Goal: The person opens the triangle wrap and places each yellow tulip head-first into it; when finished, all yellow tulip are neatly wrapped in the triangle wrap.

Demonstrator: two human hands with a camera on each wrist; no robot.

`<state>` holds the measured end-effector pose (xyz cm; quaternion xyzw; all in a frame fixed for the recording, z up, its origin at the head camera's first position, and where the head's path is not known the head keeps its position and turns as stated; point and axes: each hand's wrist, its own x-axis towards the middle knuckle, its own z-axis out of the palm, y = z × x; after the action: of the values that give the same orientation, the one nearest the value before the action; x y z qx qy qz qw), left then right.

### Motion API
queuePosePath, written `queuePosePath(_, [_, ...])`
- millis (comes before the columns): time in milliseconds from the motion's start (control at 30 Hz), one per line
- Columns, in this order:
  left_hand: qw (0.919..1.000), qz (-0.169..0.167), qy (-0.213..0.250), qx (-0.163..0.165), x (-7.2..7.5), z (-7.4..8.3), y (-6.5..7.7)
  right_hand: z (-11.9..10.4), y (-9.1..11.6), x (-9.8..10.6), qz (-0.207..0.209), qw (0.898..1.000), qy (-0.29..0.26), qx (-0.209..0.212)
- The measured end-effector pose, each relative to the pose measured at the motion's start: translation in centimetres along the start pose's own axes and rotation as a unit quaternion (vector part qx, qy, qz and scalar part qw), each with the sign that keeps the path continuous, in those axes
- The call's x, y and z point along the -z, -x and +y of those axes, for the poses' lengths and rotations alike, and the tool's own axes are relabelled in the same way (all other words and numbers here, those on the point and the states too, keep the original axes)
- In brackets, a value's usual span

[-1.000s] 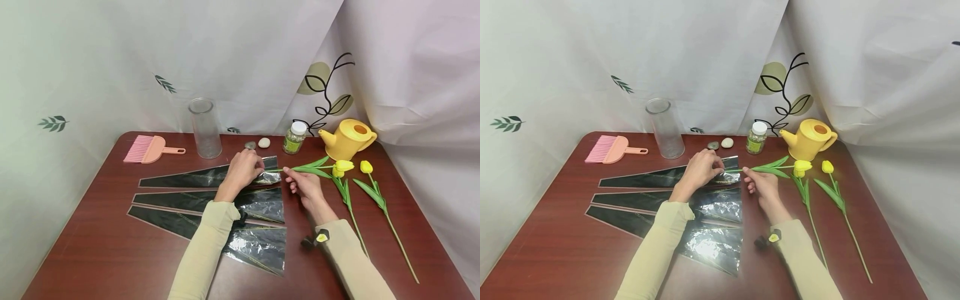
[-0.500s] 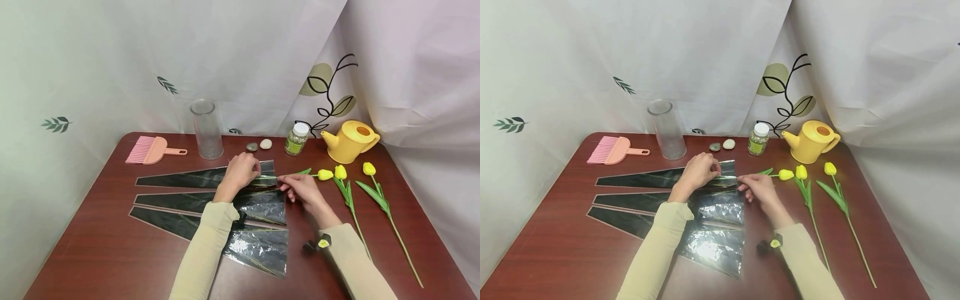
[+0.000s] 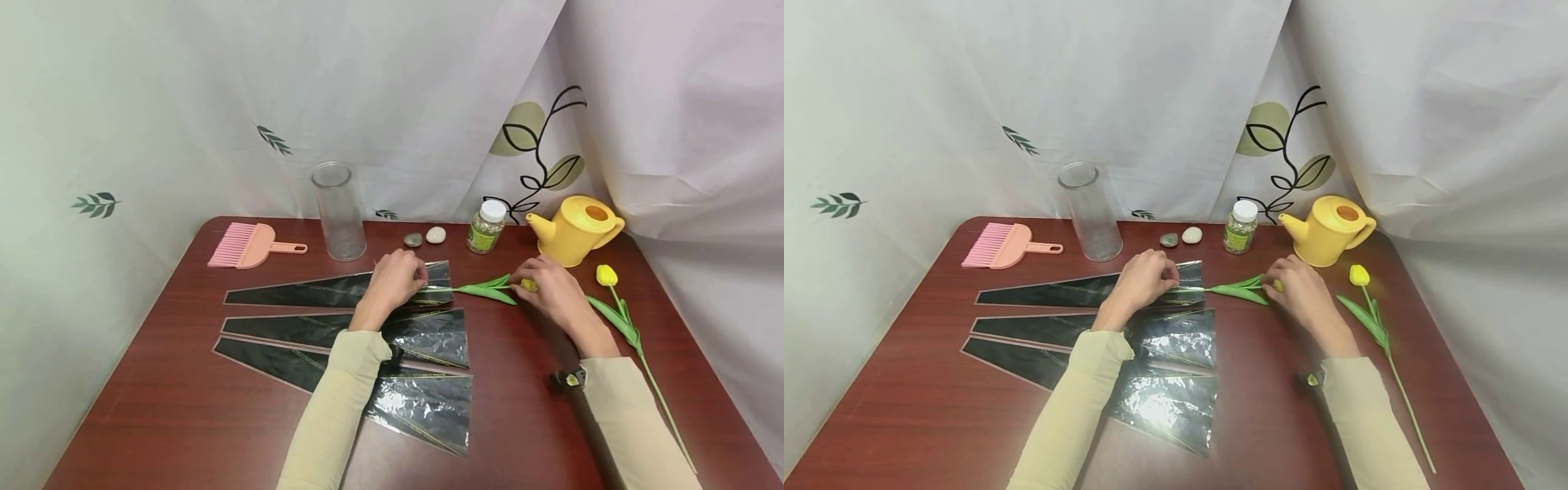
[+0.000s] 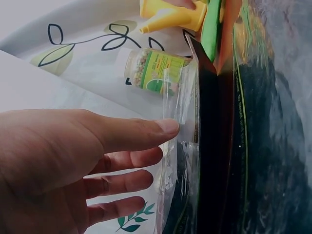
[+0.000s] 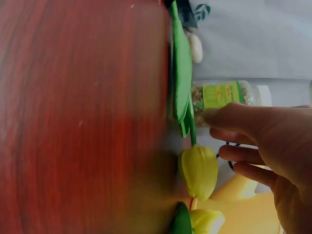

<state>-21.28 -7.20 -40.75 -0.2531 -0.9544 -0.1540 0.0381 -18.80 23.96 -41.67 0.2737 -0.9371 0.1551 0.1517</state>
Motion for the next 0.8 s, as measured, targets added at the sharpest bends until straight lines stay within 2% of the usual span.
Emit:
queuePosePath(200, [1.0,0.001,0.002,-0.001,-0.1,0.0,0.0,0.6,0.2,-0.4,-0.015,0.999,0.031,0.034])
queuePosePath(433, [1.0,-0.005,0.001,-0.002,-0.3,0.1,-0.1,0.6,0.2,-0.5,-0.023,0.999,0.042,0.026])
queuePosePath(600, [0.9999,0.001,-0.003,-0.01,-0.3,0.3,-0.2,0.0,-0.1,-0.8,-0.003,1.0,0.0,0.026])
queuePosePath(800, [0.9996,0.016,0.015,-0.019,-0.3,0.6,-0.3,-2.0,-1.5,-2.1,0.008,0.998,-0.054,0.005])
